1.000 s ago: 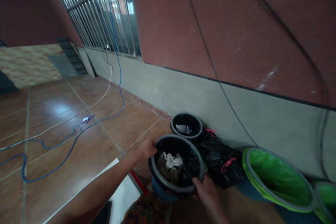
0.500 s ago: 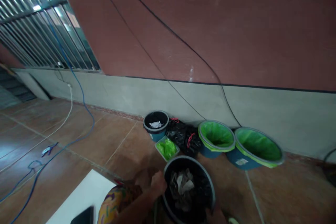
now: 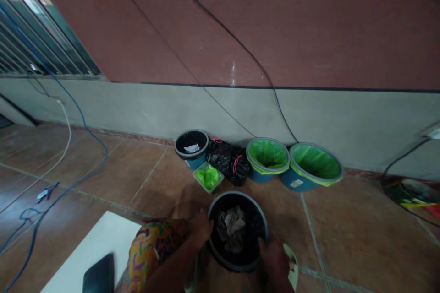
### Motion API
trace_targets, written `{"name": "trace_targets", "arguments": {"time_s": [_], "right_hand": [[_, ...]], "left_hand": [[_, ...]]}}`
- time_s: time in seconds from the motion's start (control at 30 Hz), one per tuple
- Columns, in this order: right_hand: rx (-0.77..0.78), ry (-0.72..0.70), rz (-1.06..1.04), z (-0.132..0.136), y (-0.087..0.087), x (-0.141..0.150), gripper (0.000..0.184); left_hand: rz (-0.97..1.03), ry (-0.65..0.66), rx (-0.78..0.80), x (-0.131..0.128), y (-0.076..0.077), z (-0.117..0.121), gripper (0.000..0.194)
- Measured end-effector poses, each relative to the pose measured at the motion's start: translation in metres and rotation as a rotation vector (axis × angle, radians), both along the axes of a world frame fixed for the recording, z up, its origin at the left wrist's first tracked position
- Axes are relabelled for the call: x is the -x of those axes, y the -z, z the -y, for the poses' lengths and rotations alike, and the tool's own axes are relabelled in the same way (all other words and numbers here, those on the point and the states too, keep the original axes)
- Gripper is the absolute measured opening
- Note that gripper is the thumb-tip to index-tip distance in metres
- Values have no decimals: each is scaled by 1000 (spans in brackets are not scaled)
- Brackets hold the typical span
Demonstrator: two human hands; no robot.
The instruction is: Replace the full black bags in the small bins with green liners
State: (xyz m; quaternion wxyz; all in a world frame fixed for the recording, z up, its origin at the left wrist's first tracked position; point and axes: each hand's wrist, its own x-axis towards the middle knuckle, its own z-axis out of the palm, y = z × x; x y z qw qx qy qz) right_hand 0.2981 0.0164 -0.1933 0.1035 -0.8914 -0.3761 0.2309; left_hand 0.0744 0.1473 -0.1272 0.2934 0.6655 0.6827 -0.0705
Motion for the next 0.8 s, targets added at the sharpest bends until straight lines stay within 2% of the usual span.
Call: {"name": "trace_targets", "arguments": {"time_s": [0.13,0.3,0.5,0.6,0.8], "right_hand": [[35,-77,146,-10,-7,0,48],[155,-130,183,-10,5,-2,33],[137,-238,243,-11,9,-8,28],[130,-272,237,-13,4,-8,28],[220,-181,119,-22,-21,-6,30]], "left_hand": [[-68,83,-67,-1,-1,4,36],[-69,94,23,-3,3,8,33],[-57,80,37,-4,3,6,30],[-65,78,35,-5,0,7,31],[-74,26,38,-6,-13,8,32]]}}
